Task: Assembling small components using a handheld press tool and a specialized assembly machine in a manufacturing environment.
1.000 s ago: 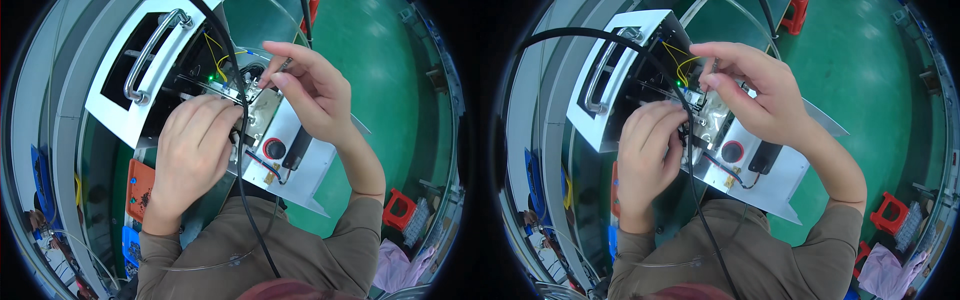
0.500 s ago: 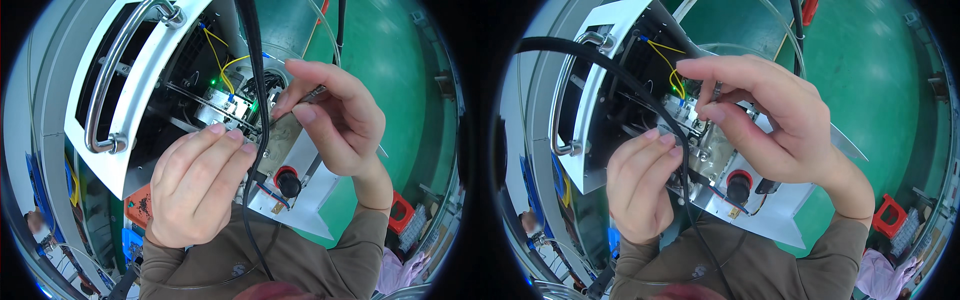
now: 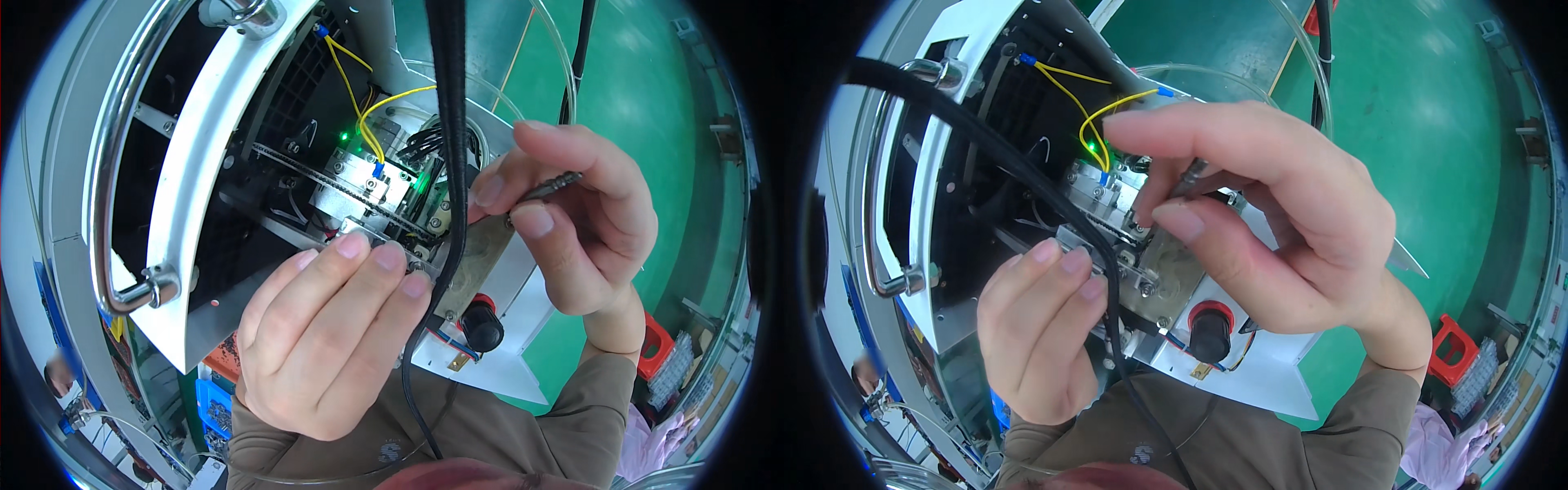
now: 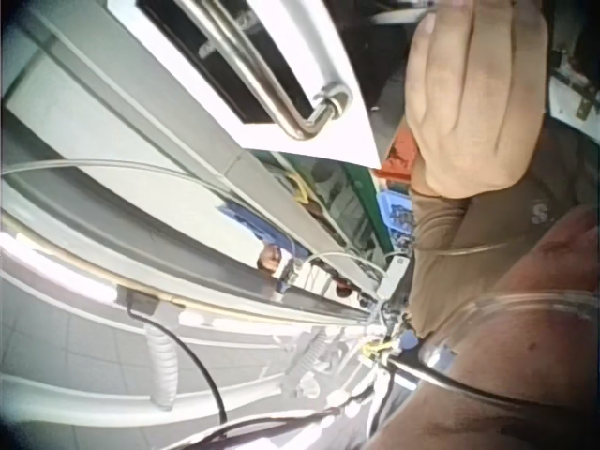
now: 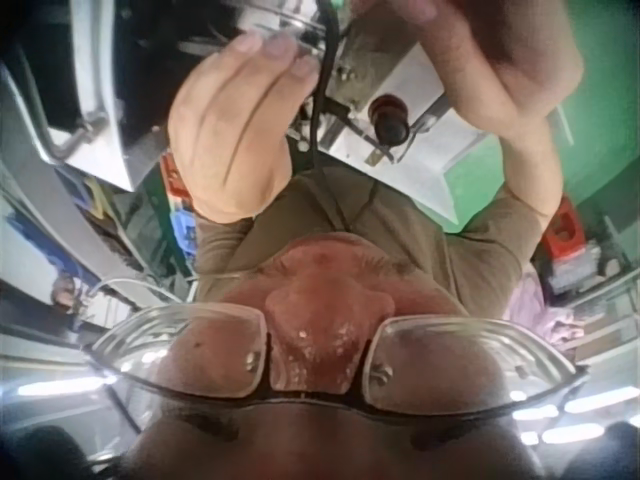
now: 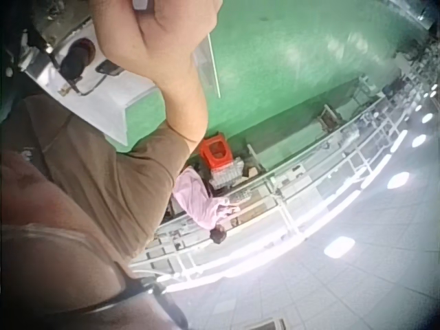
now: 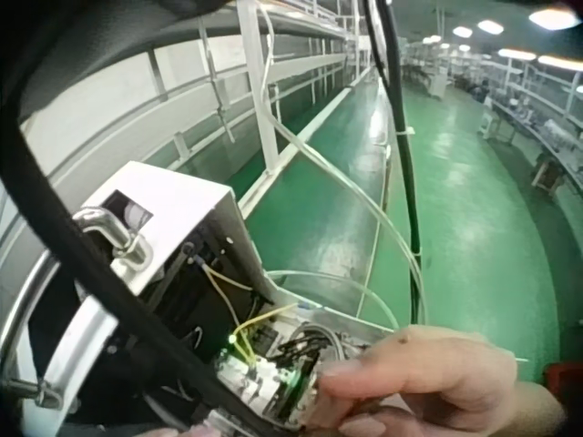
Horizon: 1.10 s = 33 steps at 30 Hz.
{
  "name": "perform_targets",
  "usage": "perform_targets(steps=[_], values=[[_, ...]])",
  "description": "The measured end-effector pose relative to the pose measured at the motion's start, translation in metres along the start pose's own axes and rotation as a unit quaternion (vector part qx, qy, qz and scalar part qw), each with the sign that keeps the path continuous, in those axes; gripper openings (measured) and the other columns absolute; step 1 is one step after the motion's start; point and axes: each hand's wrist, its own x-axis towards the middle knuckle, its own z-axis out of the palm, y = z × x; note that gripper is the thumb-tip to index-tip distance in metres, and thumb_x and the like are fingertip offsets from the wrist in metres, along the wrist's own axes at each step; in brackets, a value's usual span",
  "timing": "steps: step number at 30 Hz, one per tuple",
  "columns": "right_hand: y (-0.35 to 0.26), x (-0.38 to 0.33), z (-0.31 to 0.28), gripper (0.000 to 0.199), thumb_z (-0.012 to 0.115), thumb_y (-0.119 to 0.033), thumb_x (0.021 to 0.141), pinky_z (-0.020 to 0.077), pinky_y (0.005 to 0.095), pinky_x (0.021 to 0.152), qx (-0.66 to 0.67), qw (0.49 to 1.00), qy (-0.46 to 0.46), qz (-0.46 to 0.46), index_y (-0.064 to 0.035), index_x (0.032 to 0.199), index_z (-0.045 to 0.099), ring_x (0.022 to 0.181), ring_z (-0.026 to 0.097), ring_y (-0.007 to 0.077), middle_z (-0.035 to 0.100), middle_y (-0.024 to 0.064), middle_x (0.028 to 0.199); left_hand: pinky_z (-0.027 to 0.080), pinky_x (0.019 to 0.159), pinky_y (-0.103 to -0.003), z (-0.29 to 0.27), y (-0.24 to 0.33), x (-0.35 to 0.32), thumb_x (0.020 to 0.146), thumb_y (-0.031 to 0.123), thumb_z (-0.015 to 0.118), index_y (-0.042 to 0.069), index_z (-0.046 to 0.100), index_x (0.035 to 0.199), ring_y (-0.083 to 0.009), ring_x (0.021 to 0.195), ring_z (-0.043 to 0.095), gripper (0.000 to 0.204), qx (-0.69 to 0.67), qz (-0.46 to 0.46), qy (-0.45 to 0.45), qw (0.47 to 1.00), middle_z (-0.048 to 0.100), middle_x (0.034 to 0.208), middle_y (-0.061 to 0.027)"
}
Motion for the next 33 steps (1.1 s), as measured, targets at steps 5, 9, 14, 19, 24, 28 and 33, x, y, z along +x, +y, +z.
perform_targets(steps=[5, 9, 14, 19, 24, 28, 33], values=[[0.013, 0.0, -0.008, 0.044, 0.059, -0.003, 0.1, 0.062, 0.0394, 0.074, -0.007, 0.996, -0.036, -0.082, 0.0069, 0.141, 0.047, 0.082, 0.068, 0.0265, 0.063, 0.0177, 0.098, 0.053, 0.096, -0.046, 0.0, 0.003, 0.0, 0.081, -0.001, 0.068, 0.001, 0.073, 0.097, -0.0358, 0.112, 0.068, 0.017, 0.002, -0.004, -0.001, 1.0, 0.074, 0.111, -0.0145], [0.018, 0.005, -0.015, 0.044, 0.059, -0.007, 0.102, 0.0619, 0.0384, 0.072, -0.006, 0.991, -0.08, -0.109, 0.002, 0.143, 0.047, 0.08, 0.068, 0.0269, 0.063, 0.0166, 0.097, 0.053, 0.098, -0.047, 0.001, 0.005, 0.001, 0.081, 0.0, 0.067, -0.001, 0.072, 0.095, -0.0374, 0.112, 0.068, 0.016, 0.005, -0.011, -0.008, 1.0, 0.074, 0.11, -0.016], [0.009, 0.0, -0.011, 0.046, 0.059, -0.014, 0.104, 0.0588, 0.037, 0.067, 0.02, 0.994, -0.053, -0.09, -0.0094, 0.148, 0.046, 0.08, 0.066, 0.0256, 0.061, 0.0112, 0.102, 0.053, 0.098, -0.048, -0.004, 0.005, -0.006, 0.081, 0.0, 0.065, -0.001, 0.071, 0.096, -0.0389, 0.111, 0.068, 0.017, 0.008, 0.004, -0.016, 1.0, 0.074, 0.11, -0.0173], [0.0, -0.009, -0.018, 0.047, 0.058, -0.021, 0.106, 0.0557, 0.0368, 0.065, 0.061, 0.997, -0.018, -0.046, -0.0185, 0.151, 0.046, 0.082, 0.064, 0.0243, 0.059, 0.0059, 0.105, 0.053, 0.098, -0.049, 0.001, 0.001, -0.003, 0.081, 0.002, 0.065, -0.001, 0.072, 0.096, -0.0398, 0.111, 0.068, 0.017, 0.006, 0.017, -0.015, 1.0, 0.074, 0.109, -0.0179], [-0.01, -0.017, -0.012, 0.044, 0.061, -0.016, 0.104, 0.0548, 0.0346, 0.069, 0.135, 0.989, 0.038, -0.054, -0.0211, 0.146, 0.051, 0.088, 0.063, 0.0199, 0.06, 0.003, 0.103, 0.053, 0.097, -0.051, 0.0, -0.005, -0.007, 0.093, 0.013, 0.061, 0.003, 0.064, 0.108, -0.0419, 0.111, 0.067, 0.018, -0.038, 0.026, -0.009, 0.999, 0.072, 0.113, -0.0199], [-0.019, -0.025, -0.004, 0.041, 0.062, -0.006, 0.102, 0.06, 0.0325, 0.07, 0.204, 0.976, 0.018, -0.069, -0.0139, 0.141, 0.053, 0.091, 0.067, 0.022, 0.064, 0.0064, 0.106, 0.052, 0.093, -0.053, -0.003, -0.01, -0.008, 0.104, 0.038, 0.053, 0.011, 0.053, 0.119, -0.043, 0.113, 0.066, 0.03, -0.099, 0.036, -0.018, 0.994, 0.07, 0.117, -0.0233], [-0.027, -0.027, 0.0, 0.037, 0.069, 0.004, 0.094, 0.0666, 0.0365, 0.071, 0.261, 0.961, -0.045, -0.079, -0.0072, 0.129, 0.06, 0.094, 0.072, 0.0314, 0.068, 0.0151, 0.109, 0.053, 0.091, -0.054, -0.003, -0.006, -0.009, 0.099, 0.064, 0.051, 0.015, 0.056, 0.114, -0.0429, 0.112, 0.065, 0.051, -0.064, 0.02, -0.033, 0.997, 0.069, 0.115, -0.0242]])
